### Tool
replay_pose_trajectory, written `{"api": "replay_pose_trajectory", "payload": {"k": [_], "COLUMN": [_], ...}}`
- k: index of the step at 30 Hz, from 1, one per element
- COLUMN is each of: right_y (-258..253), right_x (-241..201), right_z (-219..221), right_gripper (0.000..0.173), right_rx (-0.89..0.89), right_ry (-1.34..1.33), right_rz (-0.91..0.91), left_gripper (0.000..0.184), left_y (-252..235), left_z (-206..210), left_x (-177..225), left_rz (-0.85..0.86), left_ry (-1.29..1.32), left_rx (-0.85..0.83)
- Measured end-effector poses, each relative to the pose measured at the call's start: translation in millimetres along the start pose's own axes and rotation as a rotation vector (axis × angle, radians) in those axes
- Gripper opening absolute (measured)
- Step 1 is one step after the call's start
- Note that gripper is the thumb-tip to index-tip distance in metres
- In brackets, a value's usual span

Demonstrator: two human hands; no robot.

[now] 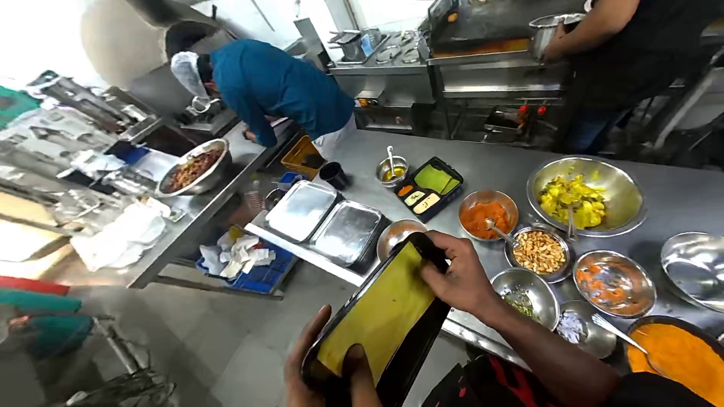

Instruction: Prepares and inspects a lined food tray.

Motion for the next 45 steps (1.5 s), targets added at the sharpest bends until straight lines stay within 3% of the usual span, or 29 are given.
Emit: {"api": "replay_pose_trajectory", "payload": {"k": [10, 15, 19, 24, 30, 36, 41, 45], "right_y": [-30.5, -46.8, -64.6, -84.9, -104.5, -112.6, -83.3, -25.3], "right_x": [1.9, 9.3, 18.9, 28.5, 43.1, 72.4, 103.3, 129.3], "right_z": [-16.6, -13.5, -6.8, 19.1, 52.2, 141.6, 257.4, 344.7], "right_gripper": [0.023, 0.005, 0.020, 0.008, 0.017, 0.013, 0.050, 0.042], "right_rx": [0.132, 0.212, 0.263, 0.192, 0.148, -0.043, -0.493, -0.807], "right_ry": [0.065, 0.205, 0.254, 0.231, 0.264, 0.155, 0.163, 0.154], "right_rz": [0.004, 0.000, -0.007, -0.084, -0.045, 0.002, 0.034, 0.009], "left_gripper": [0.052, 0.049, 0.046, 0.050, 0.050, 0.051, 0.057, 0.063], "left_y": [-50.7, -73.4, -96.1, -122.0, -134.6, -120.7, -77.9, -25.0], "left_z": [25.1, 33.2, 35.7, 26.2, 9.1, -41.2, -98.8, -133.7], "left_x": [-24.4, -34.8, -49.5, -75.7, -99.4, -126.5, -153.7, -170.4], "left_rz": [0.055, 0.131, 0.165, 0.139, 0.107, -0.029, -0.305, -0.561], "left_ry": [0.169, 0.170, 0.184, 0.151, 0.122, -0.125, -0.546, -0.809], "left_rx": [-0.100, -0.180, -0.226, -0.203, -0.228, -0.141, -0.043, 0.013]}}
Point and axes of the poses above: each hand's wrist, its own y-axis away from the middle knuckle, its own z-axis out of the palm, x = y × z, the point moved 7 cm from there along -y, towards the middle knuckle, and after that the axes turned 3 degrees about z, right-handed, at the moved point
